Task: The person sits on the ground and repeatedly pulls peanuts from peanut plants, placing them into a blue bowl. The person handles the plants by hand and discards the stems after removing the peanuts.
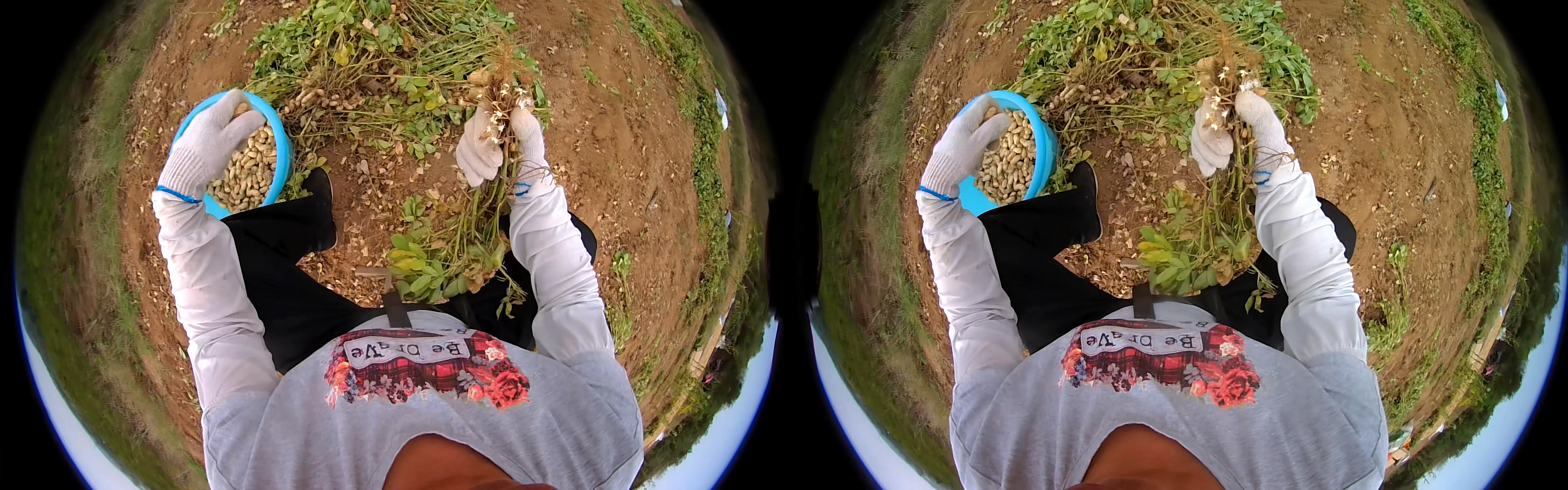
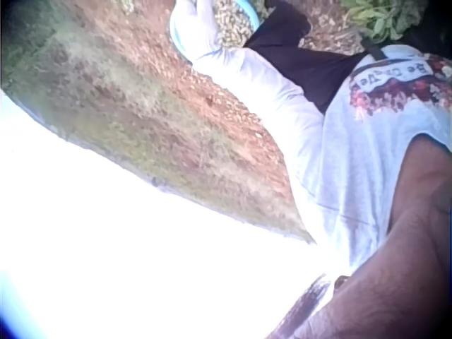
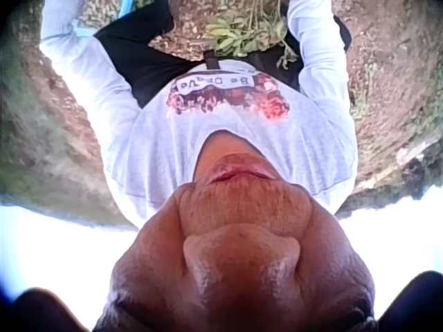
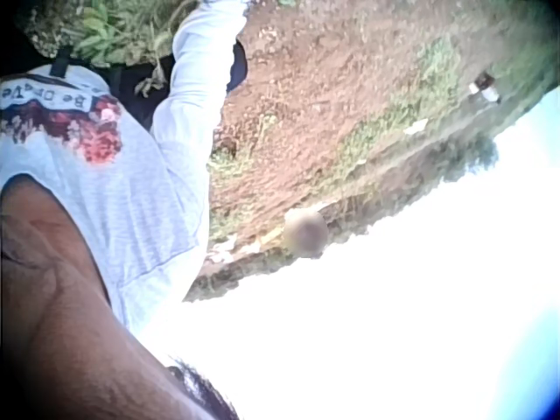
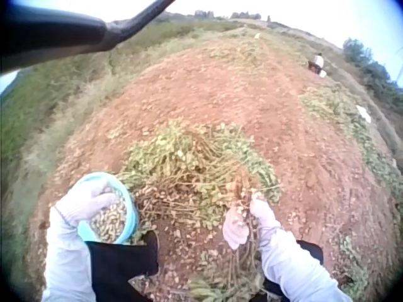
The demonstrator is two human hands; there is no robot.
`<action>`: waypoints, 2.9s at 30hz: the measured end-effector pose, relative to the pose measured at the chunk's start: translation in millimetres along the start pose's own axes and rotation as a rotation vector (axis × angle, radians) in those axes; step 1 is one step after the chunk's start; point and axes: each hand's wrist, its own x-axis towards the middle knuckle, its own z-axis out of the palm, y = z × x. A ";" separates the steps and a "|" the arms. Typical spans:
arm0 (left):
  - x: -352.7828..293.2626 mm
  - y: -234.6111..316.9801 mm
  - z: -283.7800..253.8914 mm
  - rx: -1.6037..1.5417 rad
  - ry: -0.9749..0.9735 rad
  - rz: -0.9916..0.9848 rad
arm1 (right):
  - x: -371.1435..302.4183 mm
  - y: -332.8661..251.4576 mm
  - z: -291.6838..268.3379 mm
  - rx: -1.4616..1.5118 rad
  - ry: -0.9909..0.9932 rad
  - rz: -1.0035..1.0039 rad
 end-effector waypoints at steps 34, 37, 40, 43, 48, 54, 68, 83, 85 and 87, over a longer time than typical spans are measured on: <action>27.0 128.3 147.6 0.295 -0.030 0.412 | 26.9 8.7 -19.9 -0.606 0.649 0.073; 32.9 114.8 120.7 -0.229 0.219 0.469 | 23.1 8.9 -13.3 -0.595 0.529 0.150; 31.2 119.0 123.3 -0.255 0.181 0.475 | 21.8 12.3 -7.6 -0.558 0.426 0.231; 32.3 120.5 130.0 -0.155 0.057 0.532 | 21.3 15.1 -3.3 -0.685 0.369 0.191; 28.4 122.5 115.8 -0.438 -0.309 0.378 | 18.6 -0.3 -3.0 -0.699 0.168 0.393; 23.8 123.8 111.4 -0.627 -0.463 0.360 | 8.1 -1.5 5.6 -0.611 0.165 0.335; 20.6 135.3 153.4 -1.585 -0.435 0.122 | -0.5 14.1 14.9 -0.064 0.211 0.253; 23.0 136.5 133.8 -1.373 -0.048 0.068 | 13.3 -8.5 7.1 -0.081 0.646 0.014; 23.0 129.2 131.7 -0.978 -0.012 0.129 | 19.9 -6.1 0.4 -0.192 0.657 0.078; 21.1 137.6 138.0 -0.892 -0.081 0.188 | 20.2 2.5 -1.9 -0.296 0.689 0.048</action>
